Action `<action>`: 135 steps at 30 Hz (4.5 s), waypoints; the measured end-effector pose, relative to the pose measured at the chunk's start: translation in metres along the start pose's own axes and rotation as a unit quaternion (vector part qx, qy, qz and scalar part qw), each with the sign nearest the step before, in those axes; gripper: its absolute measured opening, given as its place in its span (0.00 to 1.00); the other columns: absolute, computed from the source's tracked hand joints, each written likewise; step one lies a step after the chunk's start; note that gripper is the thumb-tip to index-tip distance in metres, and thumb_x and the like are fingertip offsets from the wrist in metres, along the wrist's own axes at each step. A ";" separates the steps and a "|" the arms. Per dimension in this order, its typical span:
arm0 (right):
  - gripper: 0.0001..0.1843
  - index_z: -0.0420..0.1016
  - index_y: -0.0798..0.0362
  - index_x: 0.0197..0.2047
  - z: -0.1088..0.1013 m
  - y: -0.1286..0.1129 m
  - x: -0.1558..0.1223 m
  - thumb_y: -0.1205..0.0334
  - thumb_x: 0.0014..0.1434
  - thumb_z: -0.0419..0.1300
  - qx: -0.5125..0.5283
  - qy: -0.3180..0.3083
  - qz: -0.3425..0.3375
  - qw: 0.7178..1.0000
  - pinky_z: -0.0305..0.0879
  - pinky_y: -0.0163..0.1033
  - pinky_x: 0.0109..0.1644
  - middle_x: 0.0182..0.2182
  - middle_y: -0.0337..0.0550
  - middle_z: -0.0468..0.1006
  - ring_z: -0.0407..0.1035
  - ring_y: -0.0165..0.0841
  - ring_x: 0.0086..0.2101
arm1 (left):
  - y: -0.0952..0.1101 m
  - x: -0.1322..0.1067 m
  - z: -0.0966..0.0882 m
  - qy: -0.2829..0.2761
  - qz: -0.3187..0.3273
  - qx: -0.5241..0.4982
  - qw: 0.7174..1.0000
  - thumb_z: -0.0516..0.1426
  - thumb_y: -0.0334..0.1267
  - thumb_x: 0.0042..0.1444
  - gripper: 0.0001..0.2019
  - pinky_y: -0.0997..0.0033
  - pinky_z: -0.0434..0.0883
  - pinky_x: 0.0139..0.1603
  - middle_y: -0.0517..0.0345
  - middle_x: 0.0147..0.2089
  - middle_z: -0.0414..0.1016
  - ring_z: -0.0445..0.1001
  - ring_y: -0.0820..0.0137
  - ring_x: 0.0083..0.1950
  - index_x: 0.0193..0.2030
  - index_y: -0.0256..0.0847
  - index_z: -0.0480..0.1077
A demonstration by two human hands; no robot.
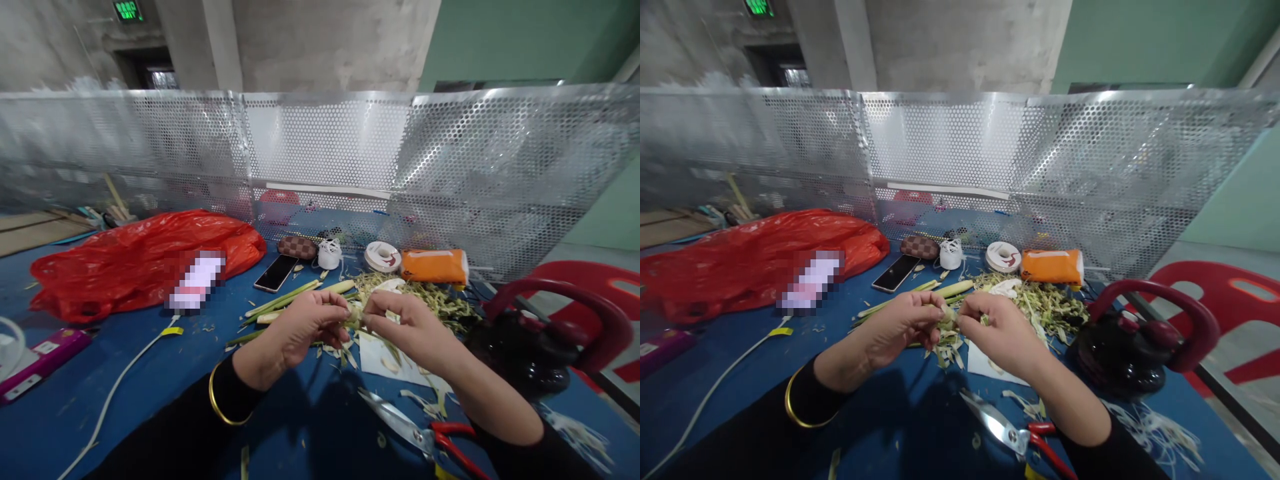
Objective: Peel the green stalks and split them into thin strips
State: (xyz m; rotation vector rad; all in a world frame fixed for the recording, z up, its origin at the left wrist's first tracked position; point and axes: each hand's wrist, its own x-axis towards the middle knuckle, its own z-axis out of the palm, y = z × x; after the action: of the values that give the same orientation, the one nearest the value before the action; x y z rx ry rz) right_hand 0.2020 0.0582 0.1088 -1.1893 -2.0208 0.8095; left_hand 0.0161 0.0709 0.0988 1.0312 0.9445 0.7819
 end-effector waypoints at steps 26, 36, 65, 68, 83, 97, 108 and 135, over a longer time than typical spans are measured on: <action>0.13 0.67 0.54 0.26 0.016 0.002 0.005 0.55 0.54 0.61 0.155 0.036 0.046 0.986 0.56 0.34 0.28 0.22 0.35 0.67 0.60 0.28 0.24 | -0.005 -0.001 0.007 -0.048 0.018 0.077 0.996 0.59 0.32 0.45 0.05 0.74 0.70 0.27 0.59 0.25 0.72 0.72 0.76 0.22 0.31 0.35 0.71; 0.11 0.68 0.54 0.26 0.019 0.003 0.007 0.57 0.53 0.61 0.139 0.090 0.035 0.985 0.56 0.34 0.28 0.21 0.35 0.66 0.58 0.27 0.24 | -0.009 0.002 0.003 -0.086 0.037 0.047 0.995 0.64 0.35 0.46 0.12 0.72 0.71 0.30 0.61 0.29 0.71 0.70 0.76 0.25 0.39 0.36 0.73; 0.13 0.68 0.53 0.29 0.016 0.022 0.018 0.57 0.50 0.68 0.492 0.156 0.137 0.845 0.68 0.31 0.26 0.35 0.45 0.83 0.75 0.28 0.24 | -0.015 0.000 0.009 -0.155 -0.035 0.084 0.984 0.61 0.43 0.54 0.12 0.82 0.67 0.25 0.54 0.34 0.80 0.70 0.81 0.21 0.42 0.38 0.77; 0.11 0.67 0.53 0.27 0.015 0.020 0.019 0.60 0.51 0.67 0.527 0.140 0.163 0.822 0.69 0.30 0.25 0.36 0.45 0.83 0.74 0.27 0.24 | -0.017 -0.001 0.011 -0.157 -0.060 0.089 0.982 0.62 0.40 0.53 0.11 0.83 0.65 0.23 0.54 0.32 0.80 0.71 0.81 0.20 0.42 0.39 0.78; 0.14 0.69 0.53 0.30 0.020 0.049 0.030 0.50 0.52 0.63 0.369 0.216 0.113 0.897 0.65 0.33 0.29 0.32 0.44 0.80 0.73 0.31 0.28 | -0.032 -0.001 0.020 -0.263 -0.131 0.068 0.954 0.63 0.39 0.50 0.09 0.81 0.68 0.23 0.54 0.31 0.80 0.72 0.78 0.21 0.35 0.35 0.79; 0.09 0.80 0.52 0.35 -0.012 0.024 0.008 0.57 0.52 0.66 0.245 0.027 -0.002 0.969 0.68 0.37 0.36 0.33 0.43 0.80 0.72 0.32 0.32 | -0.015 0.004 0.011 -0.039 -0.003 -0.105 0.994 0.61 0.39 0.55 0.10 0.82 0.65 0.21 0.53 0.35 0.78 0.72 0.79 0.23 0.39 0.34 0.75; 0.18 0.71 0.52 0.16 0.010 0.028 0.017 0.57 0.55 0.62 0.193 0.202 -0.007 0.960 0.61 0.38 0.40 0.23 0.41 0.74 0.68 0.34 0.33 | -0.020 0.006 0.012 -0.054 0.007 -0.082 0.995 0.64 0.38 0.50 0.08 0.79 0.66 0.20 0.55 0.31 0.78 0.69 0.79 0.20 0.32 0.35 0.74; 0.17 0.74 0.55 0.24 0.007 0.046 0.027 0.49 0.48 0.66 0.256 0.298 0.039 0.919 0.57 0.35 0.25 0.17 0.36 0.66 0.59 0.29 0.21 | -0.017 0.005 0.017 -0.014 -0.008 -0.046 0.999 0.63 0.36 0.48 0.06 0.79 0.66 0.21 0.57 0.26 0.76 0.71 0.77 0.21 0.28 0.35 0.73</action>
State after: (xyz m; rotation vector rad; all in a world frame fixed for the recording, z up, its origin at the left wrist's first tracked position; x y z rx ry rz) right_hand 0.2090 0.0993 0.0753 -1.0437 -1.1775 0.8193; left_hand 0.0352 0.0639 0.0853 0.9502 0.8838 0.7890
